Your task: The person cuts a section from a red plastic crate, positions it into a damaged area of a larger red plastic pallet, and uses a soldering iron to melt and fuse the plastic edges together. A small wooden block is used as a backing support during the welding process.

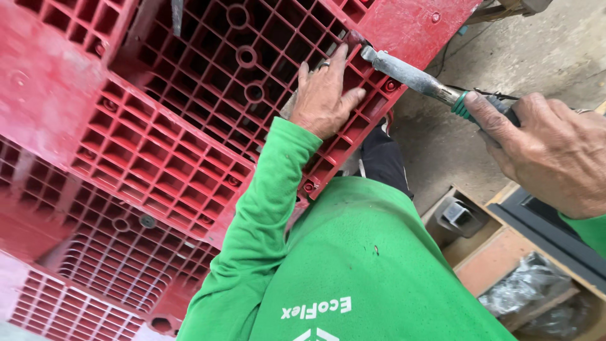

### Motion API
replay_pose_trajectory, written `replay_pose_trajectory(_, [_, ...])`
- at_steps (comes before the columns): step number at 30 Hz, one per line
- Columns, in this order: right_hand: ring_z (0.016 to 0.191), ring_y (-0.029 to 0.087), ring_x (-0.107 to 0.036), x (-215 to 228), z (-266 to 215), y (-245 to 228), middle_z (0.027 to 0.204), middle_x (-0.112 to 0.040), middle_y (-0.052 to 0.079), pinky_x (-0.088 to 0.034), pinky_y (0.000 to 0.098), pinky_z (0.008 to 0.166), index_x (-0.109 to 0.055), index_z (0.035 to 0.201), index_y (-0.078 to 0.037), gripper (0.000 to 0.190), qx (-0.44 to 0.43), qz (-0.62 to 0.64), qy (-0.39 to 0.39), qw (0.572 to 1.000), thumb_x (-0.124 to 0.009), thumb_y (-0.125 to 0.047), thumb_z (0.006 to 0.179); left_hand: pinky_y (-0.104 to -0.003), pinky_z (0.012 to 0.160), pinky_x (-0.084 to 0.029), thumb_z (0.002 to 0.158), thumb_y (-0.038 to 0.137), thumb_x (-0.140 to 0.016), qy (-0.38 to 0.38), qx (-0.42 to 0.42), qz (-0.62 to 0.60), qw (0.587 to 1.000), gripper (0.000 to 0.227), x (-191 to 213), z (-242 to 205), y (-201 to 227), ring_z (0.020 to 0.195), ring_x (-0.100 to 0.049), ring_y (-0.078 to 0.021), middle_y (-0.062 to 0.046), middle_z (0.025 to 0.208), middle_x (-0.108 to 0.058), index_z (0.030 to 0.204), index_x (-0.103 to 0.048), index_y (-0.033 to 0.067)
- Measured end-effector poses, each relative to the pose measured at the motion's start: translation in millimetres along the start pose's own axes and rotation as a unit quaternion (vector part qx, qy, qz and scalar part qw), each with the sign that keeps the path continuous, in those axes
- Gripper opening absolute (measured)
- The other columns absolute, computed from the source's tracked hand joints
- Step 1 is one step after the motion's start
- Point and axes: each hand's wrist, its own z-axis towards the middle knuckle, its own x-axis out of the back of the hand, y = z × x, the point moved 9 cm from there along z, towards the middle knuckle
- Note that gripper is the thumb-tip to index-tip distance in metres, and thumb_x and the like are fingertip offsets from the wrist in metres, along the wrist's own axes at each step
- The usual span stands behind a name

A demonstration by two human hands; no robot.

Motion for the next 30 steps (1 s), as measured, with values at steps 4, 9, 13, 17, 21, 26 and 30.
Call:
replay_pose_trajectory(4, [0.068,0.018,-0.057,-7,-1,-6,0.08,-0.052,0.003,-0.048,0.0295,0.061,-0.064,0.15,-0.02,0.065,-0.008,0.029,-0.005,1.0,-0.074,-0.033,0.087,-0.069,0.114,-0.024,0.104,0.025,-0.057,-0.011,0.012,0.015,1.0,0.054,-5,8,-20,0.112,-0.063,-0.039,-0.022,0.107,-0.071,0.147,-0.039,-0.0005])
replay_pose_trajectory(9, [0.069,0.019,-0.056,-6,-6,-10,0.078,-0.052,0.004,-0.049,0.0304,0.062,-0.065,0.145,-0.013,0.065,-0.006,0.048,0.021,0.999,-0.074,-0.037,0.086,-0.066,0.108,-0.035,0.101,0.018,-0.058,0.04,-0.013,0.036,0.998,0.035,-7,11,-17,0.105,-0.067,-0.037,-0.015,0.099,-0.074,0.134,-0.054,0.0054])
replay_pose_trajectory(13, [0.068,0.019,-0.057,-7,-4,-10,0.078,-0.053,0.003,-0.048,0.0312,0.059,-0.066,0.147,-0.011,0.062,-0.007,0.061,0.013,0.998,-0.075,-0.033,0.09,-0.063,0.106,-0.039,0.101,0.018,-0.06,0.052,-0.017,0.04,0.998,0.034,-4,11,-17,0.102,-0.066,-0.0381,-0.016,0.097,-0.073,0.132,-0.055,0.0054])
replay_pose_trajectory(17, [0.068,0.02,-0.057,-7,4,-7,0.077,-0.052,0.003,-0.048,0.0315,0.059,-0.067,0.143,-0.012,0.062,-0.022,0.073,0.02,0.997,-0.076,-0.029,0.084,-0.061,0.108,-0.04,0.099,0.018,-0.062,0.048,-0.009,0.047,0.998,0.038,-2,12,-19,0.101,-0.066,-0.0365,-0.016,0.096,-0.072,0.134,-0.056,0.0048])
replay_pose_trajectory(21, [0.068,0.02,-0.054,-15,1,-4,0.079,-0.051,0.004,-0.049,0.0335,0.066,-0.064,0.146,-0.012,0.067,-0.033,0.119,0.016,0.992,-0.078,-0.024,0.082,-0.061,0.109,-0.04,0.101,0.018,-0.062,0.051,-0.018,0.054,0.997,0.04,-6,10,-20,0.103,-0.066,-0.036,-0.016,0.099,-0.072,0.138,-0.055,0.0037])
replay_pose_trajectory(26, [0.064,0.022,-0.053,-23,-4,-1,0.075,-0.051,0.005,-0.048,0.0356,0.062,-0.066,0.141,-0.01,0.063,-0.042,0.175,0.027,0.983,-0.081,-0.017,0.081,-0.063,0.108,-0.038,0.099,0.017,-0.063,0.048,-0.02,0.052,0.997,0.042,-6,13,-22,0.102,-0.065,-0.0357,-0.016,0.1,-0.072,0.139,-0.055,0.0037])
replay_pose_trajectory(30, [0.073,0.023,-0.053,-16,-14,-6,0.085,-0.055,0.006,-0.047,0.0356,0.067,-0.067,0.143,-0.011,0.062,-0.05,0.218,0.049,0.973,-0.082,-0.014,0.083,-0.065,0.11,-0.037,0.099,0.017,-0.063,0.05,-0.016,0.051,0.997,0.042,-5,11,-21,0.102,-0.066,-0.0349,-0.015,0.1,-0.072,0.139,-0.055,0.0044])
